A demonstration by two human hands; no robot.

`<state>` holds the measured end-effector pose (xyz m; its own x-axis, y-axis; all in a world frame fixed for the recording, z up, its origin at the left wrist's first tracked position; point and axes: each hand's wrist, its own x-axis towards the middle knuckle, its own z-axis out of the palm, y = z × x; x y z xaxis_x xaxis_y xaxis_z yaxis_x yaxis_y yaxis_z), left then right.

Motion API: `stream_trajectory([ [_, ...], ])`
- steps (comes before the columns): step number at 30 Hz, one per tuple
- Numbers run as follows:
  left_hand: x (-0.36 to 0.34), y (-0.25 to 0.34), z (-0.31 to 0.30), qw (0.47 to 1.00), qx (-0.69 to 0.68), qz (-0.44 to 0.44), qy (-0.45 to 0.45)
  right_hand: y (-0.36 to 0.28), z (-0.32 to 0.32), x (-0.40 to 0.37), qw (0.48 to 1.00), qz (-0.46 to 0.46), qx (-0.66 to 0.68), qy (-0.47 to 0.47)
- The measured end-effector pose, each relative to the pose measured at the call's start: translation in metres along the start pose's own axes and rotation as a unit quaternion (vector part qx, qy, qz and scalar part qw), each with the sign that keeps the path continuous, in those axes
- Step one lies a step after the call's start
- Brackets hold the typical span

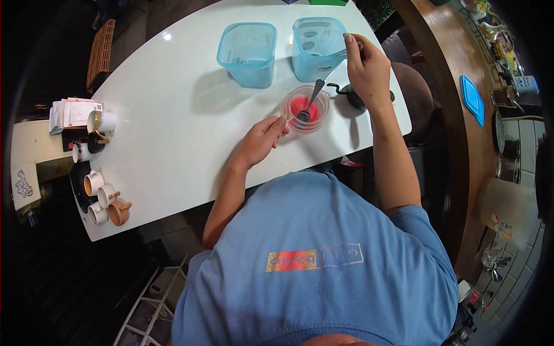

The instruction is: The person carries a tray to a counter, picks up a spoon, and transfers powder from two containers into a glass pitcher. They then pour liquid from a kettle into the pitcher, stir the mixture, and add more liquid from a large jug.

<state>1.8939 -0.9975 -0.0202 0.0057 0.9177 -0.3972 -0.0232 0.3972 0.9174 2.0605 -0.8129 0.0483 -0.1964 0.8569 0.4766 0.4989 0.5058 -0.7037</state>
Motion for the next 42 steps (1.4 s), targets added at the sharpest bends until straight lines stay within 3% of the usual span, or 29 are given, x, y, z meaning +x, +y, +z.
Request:
stream_trajectory([
  [2,0.001,-0.001,-0.001,1.000,0.005,-0.005,0.007,0.000,0.003,0.000,0.998,-0.051,0.005,0.025],
  [6,0.001,-0.003,0.000,1.000,0.011,0.004,0.006,-0.011,-0.001,0.000,0.999,-0.026,-0.042,0.010],
  [11,0.002,-0.003,0.000,1.000,0.003,0.011,0.001,-0.016,-0.002,0.004,0.994,-0.101,-0.038,0.002],
  [15,0.004,-0.008,0.000,1.000,-0.004,0.022,0.006,-0.011,0.001,0.006,0.994,-0.108,-0.027,-0.005],
  [19,0.002,-0.006,0.001,1.000,-0.001,0.025,-0.001,-0.017,-0.004,0.007,0.997,-0.043,-0.043,-0.039],
  [27,0.002,-0.006,0.000,1.000,-0.005,0.021,0.002,-0.002,-0.026,0.013,0.995,0.052,0.008,0.081],
  [35,0.004,-0.012,-0.002,1.000,-0.013,0.018,-0.009,0.000,-0.056,0.016,0.981,0.055,0.140,0.122],
  [42,0.003,-0.009,0.001,0.999,-0.027,0.017,0.005,-0.005,-0.068,0.011,0.974,0.071,0.166,0.137],
])
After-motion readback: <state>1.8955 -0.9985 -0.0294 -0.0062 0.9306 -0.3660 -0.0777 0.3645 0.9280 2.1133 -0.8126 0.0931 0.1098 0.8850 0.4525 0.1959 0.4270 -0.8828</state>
